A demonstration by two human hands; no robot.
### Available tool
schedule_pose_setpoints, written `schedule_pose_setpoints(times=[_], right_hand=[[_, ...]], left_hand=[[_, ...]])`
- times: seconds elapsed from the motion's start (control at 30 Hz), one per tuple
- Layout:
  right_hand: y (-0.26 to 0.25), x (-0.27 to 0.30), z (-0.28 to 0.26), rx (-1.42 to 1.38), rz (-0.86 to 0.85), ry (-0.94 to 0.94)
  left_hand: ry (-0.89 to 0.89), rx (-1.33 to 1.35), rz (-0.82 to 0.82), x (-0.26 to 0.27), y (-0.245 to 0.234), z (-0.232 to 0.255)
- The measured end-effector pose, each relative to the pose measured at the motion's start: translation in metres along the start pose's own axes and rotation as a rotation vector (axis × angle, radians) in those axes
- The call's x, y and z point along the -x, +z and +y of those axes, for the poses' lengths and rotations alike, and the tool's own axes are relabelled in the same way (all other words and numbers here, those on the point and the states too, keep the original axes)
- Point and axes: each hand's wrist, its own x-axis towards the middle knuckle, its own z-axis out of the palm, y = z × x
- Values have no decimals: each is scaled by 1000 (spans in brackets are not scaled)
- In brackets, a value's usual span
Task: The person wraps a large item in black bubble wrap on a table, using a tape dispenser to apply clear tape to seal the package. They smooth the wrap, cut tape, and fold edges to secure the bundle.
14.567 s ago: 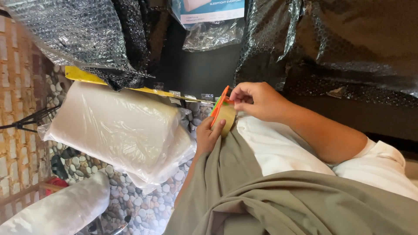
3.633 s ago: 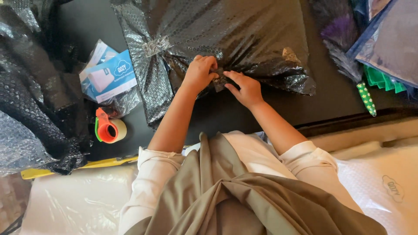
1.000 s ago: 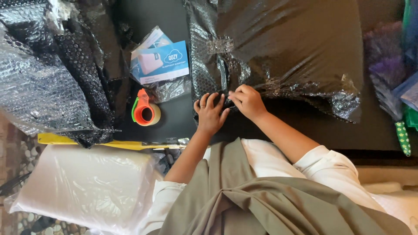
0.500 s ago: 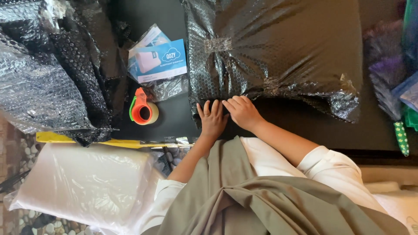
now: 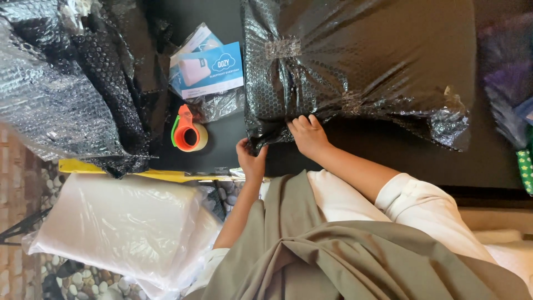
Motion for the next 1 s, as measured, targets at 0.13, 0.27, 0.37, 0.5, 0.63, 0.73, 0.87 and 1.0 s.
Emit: schedule_pose_setpoints(times=[0.13,0.27,0.37,0.5,0.63,0.73,0.87,1.0], right_hand=[[-1,4,-2,-54,-86,6],[-22,-1,-8,-93,-82,-37],[-54,-22,-10,-115,31,-124],[-34,-27,-18,-80,44,-150],[-24,-21,-18,-182,-59,-56],[0,-11,-13,-126,-13,-55],[22,-1,-12,-64,41,-110],[19,-2,-16,-184,4,-178]], left_hand=[[170,-147,61,3,6,9],[345,-134,-2,3,17,4],[469,-194,-91,-4,25,-4],[754,-404,-120,-18,30,-11],[806,-394,-157,-25,27,-13],[923,-400,-166,-28,26,-9],[998,-512,-188,-31,22,-27],[1041,-561,-249,-40,25,-41]])
